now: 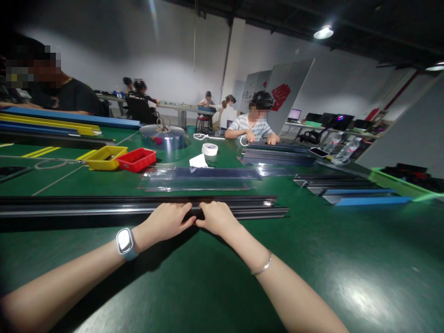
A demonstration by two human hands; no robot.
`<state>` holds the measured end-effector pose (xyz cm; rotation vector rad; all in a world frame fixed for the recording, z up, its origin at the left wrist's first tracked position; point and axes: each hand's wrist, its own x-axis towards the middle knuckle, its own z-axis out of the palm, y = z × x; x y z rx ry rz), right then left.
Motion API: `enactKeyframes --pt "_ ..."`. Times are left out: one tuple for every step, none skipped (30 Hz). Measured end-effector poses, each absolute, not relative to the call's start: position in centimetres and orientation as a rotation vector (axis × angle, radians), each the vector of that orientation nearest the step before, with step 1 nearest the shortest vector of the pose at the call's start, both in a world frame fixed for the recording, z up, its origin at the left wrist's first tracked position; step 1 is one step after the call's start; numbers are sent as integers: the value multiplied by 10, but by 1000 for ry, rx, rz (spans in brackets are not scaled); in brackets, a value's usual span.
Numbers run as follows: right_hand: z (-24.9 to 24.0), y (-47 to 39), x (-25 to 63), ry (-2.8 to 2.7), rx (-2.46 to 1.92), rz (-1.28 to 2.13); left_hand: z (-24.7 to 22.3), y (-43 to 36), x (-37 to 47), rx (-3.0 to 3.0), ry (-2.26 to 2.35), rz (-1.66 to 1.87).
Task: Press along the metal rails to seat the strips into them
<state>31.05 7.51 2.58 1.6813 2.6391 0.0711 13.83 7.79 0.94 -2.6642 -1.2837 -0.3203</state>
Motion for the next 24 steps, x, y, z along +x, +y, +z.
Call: enactKeyframes --pt "25 75 310 2643 1685 84 9 78 138 -2665 -1283 -318" --pt "25 75 311 2648 1686 97 10 78 138 -2667 -1282 -314" --pt "26 75 311 2653 1684 107 10 78 138 -2668 -1285 -310" --pt "26 75 311 2653 1683 115 10 78 138 -2668 -1290 -307" --pt "27 74 312 2646 1683 122 10 78 138 -2669 -1297 -303" --pt "29 74 313 2635 1685 131 11 78 139 -2670 -1305 -297" --pt "31 73 314 2618 1689 136 11 77 139 -2672 -1315 -290" --pt "32 73 315 2597 1696 138 11 77 139 -2674 -1325 -284" --pt "34 72 316 2575 1705 133 12 77 139 -2677 -1330 -280" --pt "36 72 317 2554 1715 123 12 76 139 -2680 -1333 -279" --pt "37 72 317 2537 1724 108 12 76 139 -2682 -1334 -280" --pt "37 72 318 2522 1730 89 12 76 139 -2685 -1335 -282" --pt "38 72 318 2507 1735 72 13 76 139 -2688 -1335 -282" --pt "38 72 318 2494 1739 58 13 76 139 -2691 -1337 -281" --pt "37 72 317 2486 1739 49 13 76 139 -2693 -1339 -279" --pt "37 72 317 2482 1739 44 13 76 140 -2694 -1339 -278" --pt "37 72 317 2480 1740 43 14 76 140 -2692 -1335 -279" --pt "37 72 317 2483 1740 45 14 76 139 -2690 -1327 -282" --pt "37 72 317 2489 1739 47 14 76 139 -2688 -1319 -284" --pt "37 73 318 2497 1736 51 14 76 139 -2685 -1313 -286" --pt "38 73 319 2507 1733 58 14 76 139 -2686 -1308 -286" --pt "39 73 320 2514 1733 67 14 76 139 -2687 -1306 -283" --pt "40 74 322 2519 1737 78 14 76 138 -2689 -1306 -280" --pt "41 75 323 2520 1745 86 14 76 138 -2690 -1306 -279"
